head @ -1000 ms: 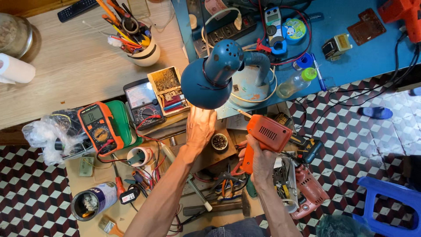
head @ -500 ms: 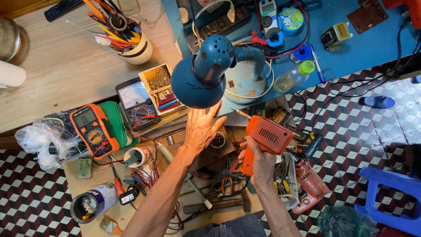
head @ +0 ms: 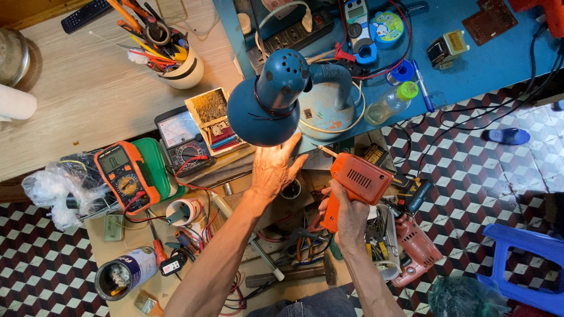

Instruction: The person works at a cluttered electronics workbench, handling a small cylindrical component and using a heat gun to apply heat to it. They adjust a desk lamp for better lighting and continue heating the component while holding it with their left hand.

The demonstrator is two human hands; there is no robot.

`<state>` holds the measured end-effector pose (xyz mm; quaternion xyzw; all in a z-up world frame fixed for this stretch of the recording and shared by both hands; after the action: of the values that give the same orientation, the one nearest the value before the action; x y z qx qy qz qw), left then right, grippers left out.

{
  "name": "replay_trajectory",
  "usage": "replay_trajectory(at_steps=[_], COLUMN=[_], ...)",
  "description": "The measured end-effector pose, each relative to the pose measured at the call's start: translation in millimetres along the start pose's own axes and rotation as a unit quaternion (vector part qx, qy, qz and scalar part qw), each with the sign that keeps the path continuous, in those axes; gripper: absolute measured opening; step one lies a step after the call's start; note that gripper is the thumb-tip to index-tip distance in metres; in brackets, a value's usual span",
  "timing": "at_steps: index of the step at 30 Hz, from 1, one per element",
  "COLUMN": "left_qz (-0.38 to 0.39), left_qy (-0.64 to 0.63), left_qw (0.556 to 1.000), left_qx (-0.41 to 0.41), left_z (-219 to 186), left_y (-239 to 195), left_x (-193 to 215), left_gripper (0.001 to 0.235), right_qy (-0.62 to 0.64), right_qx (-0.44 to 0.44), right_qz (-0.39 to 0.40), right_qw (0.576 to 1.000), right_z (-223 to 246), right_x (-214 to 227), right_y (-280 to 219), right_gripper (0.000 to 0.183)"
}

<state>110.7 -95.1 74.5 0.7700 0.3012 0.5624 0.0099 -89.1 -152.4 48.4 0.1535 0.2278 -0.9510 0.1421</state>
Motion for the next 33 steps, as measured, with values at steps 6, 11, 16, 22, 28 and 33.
replay_trajectory(at_steps=[6,11,16,22,28,33], left_qz=[0.0,-0.013,0.005,0.018,0.0,0.025], left_qy=[0.025,0.017,0.007,-0.009,-0.015,-0.013], left_qw=[0.999,0.999,0.999,0.999,0.999,0.999], left_qx=[-0.026,-0.025,-0.031,-0.027,-0.042,-0.04], left_z=[7.1,12.2,7.0,5.0,0.3,1.9], left_y=[-1.7,-1.0,1.5,-2.9,0.5,-1.7], left_x=[4.0,3.3,-1.9,1.3,4.8,7.6], left_gripper=[0.049,0.057,0.057,0.054,0.062,0.061], right_qy=[-0.006,0.001,0.0,0.0,0.013,0.006], right_qx=[-0.015,-0.012,-0.01,-0.025,-0.027,-0.007], right_qz=[-0.011,-0.01,-0.029,-0.031,-0.008,-0.002], right_qw=[1.0,1.0,1.0,0.999,1.0,1.0], right_z=[-3.3,-2.5,0.4,-3.6,-7.9,-6.3], right_x=[-3.9,-8.2,-4.9,-6.0,-12.6,-12.7], right_y=[-0.6,-3.6,-4.8,-3.3,-2.5,-0.7], right_gripper=[0.024,0.025,0.026,0.027,0.026,0.026])
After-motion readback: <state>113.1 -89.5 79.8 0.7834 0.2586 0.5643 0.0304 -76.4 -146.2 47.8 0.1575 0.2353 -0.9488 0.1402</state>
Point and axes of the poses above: each hand's wrist, its own y-axis towards the middle knuckle, its own x-axis out of the back of the hand, z = x × y, the point moved 4 cm from there along y, towards the middle knuckle, and after that the axes turned 13 degrees about y, right-handed, at the moved point
